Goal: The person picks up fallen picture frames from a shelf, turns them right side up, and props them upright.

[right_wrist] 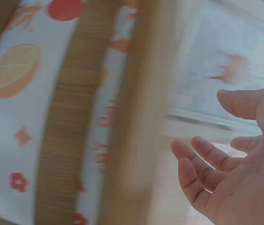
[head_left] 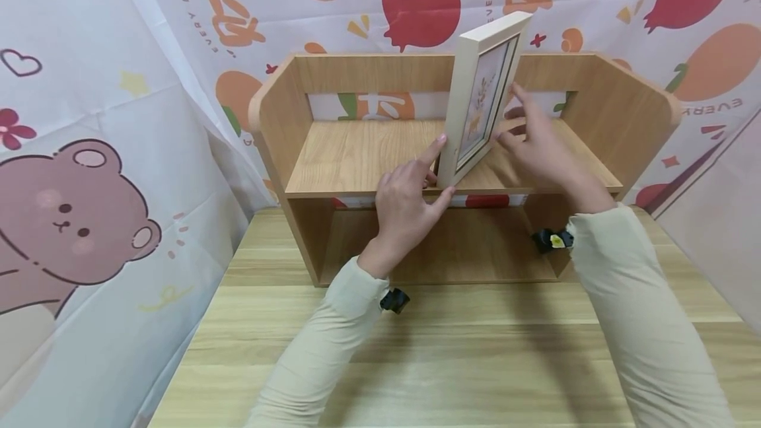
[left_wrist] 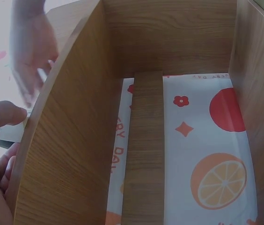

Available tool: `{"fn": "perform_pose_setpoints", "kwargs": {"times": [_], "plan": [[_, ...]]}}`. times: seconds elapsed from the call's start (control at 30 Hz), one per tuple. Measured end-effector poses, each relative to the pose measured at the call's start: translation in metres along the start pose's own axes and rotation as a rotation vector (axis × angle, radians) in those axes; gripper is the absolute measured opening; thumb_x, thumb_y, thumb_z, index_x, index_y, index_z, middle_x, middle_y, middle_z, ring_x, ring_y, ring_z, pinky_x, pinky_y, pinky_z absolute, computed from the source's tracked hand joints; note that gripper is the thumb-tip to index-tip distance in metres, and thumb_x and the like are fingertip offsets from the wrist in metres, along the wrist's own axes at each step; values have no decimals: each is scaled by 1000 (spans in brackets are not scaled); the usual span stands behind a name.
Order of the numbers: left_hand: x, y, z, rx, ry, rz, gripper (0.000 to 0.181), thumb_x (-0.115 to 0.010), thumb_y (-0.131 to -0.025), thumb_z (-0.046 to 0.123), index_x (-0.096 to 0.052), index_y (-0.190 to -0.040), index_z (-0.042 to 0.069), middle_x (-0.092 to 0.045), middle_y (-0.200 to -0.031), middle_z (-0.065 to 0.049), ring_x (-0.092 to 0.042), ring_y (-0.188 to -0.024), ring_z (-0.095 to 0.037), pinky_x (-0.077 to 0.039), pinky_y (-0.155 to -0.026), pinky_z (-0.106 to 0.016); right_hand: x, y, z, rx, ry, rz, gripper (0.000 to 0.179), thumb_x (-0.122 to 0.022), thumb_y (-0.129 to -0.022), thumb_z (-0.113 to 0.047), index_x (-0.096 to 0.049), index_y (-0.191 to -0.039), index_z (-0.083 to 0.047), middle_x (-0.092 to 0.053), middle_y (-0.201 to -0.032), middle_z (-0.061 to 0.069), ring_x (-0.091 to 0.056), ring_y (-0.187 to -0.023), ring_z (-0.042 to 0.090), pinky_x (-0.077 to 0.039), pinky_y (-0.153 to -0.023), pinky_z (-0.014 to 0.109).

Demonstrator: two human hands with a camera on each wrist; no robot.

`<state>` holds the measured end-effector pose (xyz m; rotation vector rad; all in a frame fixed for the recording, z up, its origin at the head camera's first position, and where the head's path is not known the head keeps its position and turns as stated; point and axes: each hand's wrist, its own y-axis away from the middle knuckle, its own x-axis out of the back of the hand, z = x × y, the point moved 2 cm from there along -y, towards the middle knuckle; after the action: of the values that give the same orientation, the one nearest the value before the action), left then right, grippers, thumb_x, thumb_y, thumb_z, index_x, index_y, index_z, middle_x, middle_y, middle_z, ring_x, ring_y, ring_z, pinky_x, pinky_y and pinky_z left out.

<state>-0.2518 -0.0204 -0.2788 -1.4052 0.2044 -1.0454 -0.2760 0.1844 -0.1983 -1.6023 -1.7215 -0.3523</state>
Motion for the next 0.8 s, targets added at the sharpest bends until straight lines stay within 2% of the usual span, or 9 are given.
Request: {"fn": "perform_pose_setpoints", "kwargs": {"times": [0.13, 0.23, 0.37, 0.47, 0.8], "plan": [[1, 1, 0, -8, -9, 9, 67, -77, -80, 24, -46, -139, 22, -66, -76, 0, -59, -67, -17, -37, -59, -33, 19, 8, -25, 46, 19, 93, 69, -49, -100, -28, -10, -155, -22, -42, -142, 20, -50, -121, 37, -43, -100, 51], [1, 0, 0, -12, -2, 14, 67, -78, -79, 23, -47, -139, 22, -66, -76, 0, -60, -68, -17, -37, -60, -33, 32, 14, -42, 94, 28, 154, 67, -53, -98, -31, -17, -154, -25, -47, -136, 14, -54, -112, 27, -46, -95, 35], [1, 0, 1, -12, 12, 13, 67, -78, -79, 22, -47, -138, 22, -66, -77, 0, -61, -69, -16, -37, -60, -33, 39, 21, -60, 185, 14, 201, 69, -62, -94, -26, -24, -152, -26, -49, -119, -2, -57, -93, 11, -44, -80, 16], [1, 0, 1, -11, 14, 8, 67, -78, -79, 22, -47, -139, 22, -66, -77, 0, -61, -70, -16, -38, -60, -33, 37, 22, -71, 222, 20, 211, 73, -66, -91, -25, -26, -151, -26, -47, -109, -8, -55, -84, 6, -42, -75, 14], [3, 0, 1, -10, 18, -9, 67, -77, -80, 23, -46, -139, 22, -67, -78, -1, -61, -70, -17, -37, -60, -33, 24, 15, -89, 255, 55, 223, 77, -72, -86, -24, -29, -151, -21, -44, -98, -3, -47, -76, 11, -40, -71, 14]]}}
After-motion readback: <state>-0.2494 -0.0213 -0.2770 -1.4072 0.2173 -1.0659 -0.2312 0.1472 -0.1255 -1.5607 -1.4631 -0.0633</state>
